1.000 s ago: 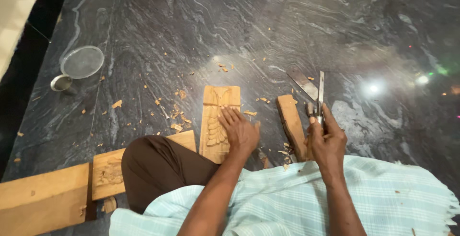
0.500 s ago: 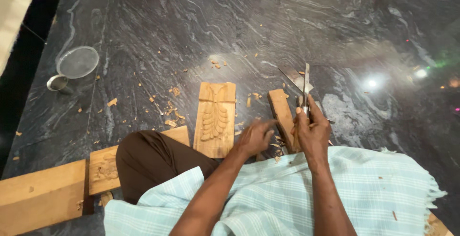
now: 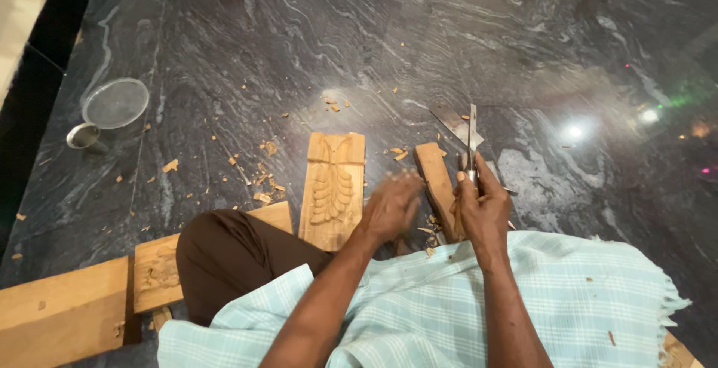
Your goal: The person is carving a decorative pattern into a rectangular piece of wood. They use a chisel and a wooden mallet to strike the chisel, removing wood shavings to form a leaf-like design. The person occasionally switches to a smaller carving knife to refine the details.
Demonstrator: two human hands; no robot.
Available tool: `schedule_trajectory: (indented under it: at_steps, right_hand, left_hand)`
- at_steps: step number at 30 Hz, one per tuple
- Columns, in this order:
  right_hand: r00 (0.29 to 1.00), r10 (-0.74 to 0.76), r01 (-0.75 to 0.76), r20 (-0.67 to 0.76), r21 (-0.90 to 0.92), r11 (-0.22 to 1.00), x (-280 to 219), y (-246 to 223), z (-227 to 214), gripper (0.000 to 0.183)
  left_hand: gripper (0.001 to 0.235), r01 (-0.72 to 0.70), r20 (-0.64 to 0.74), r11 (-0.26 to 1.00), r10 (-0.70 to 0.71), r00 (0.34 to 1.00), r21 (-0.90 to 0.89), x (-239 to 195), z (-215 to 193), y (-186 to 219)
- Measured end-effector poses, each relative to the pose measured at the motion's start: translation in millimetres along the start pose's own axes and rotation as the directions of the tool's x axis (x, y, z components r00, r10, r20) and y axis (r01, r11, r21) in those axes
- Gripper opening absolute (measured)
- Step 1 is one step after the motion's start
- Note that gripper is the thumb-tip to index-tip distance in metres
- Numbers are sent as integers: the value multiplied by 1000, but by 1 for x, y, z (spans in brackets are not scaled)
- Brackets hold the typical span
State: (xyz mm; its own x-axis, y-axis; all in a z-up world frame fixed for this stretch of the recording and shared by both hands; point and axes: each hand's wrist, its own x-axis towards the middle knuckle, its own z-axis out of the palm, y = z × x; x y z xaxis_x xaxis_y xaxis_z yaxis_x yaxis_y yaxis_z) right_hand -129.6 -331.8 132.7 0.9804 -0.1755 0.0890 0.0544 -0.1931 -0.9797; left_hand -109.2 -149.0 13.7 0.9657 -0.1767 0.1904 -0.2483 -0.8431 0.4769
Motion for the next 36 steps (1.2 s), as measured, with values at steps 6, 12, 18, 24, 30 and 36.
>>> schedule_trajectory:
  at_steps: [6,12,18,24,30,36]
  right_hand:
    - [1000,8,-8,-1,-11,1000,0,-3,0,50]
    - [998,47,-49,38,46,998,0,15,5,52]
    - [999,-9,11,53,-48,999,3,23,8,54]
    - [992,117,-122,-36,-191,974,10,20,-11,39]
    - [979,149,-204,-139,-595,777,22,-11,-74,38]
    - [885,455,-331,-103,-825,458,22,-35,-129,34]
  left_hand:
    - [73,344,-90,859,-336,938,379,2,2,9]
    - [45,186,133,973,-169,977,-134,-18,1,24]
    - [72,239,-684,822,228,693,516,-7,4,-2]
    - [49,132,382,955,-22,924,-264,-49,-88,29]
    - [109,300,95,923,-330,939,241,-160,-216,-5]
    - [69,105,-134,964,-73,988,243,-258,-231,0]
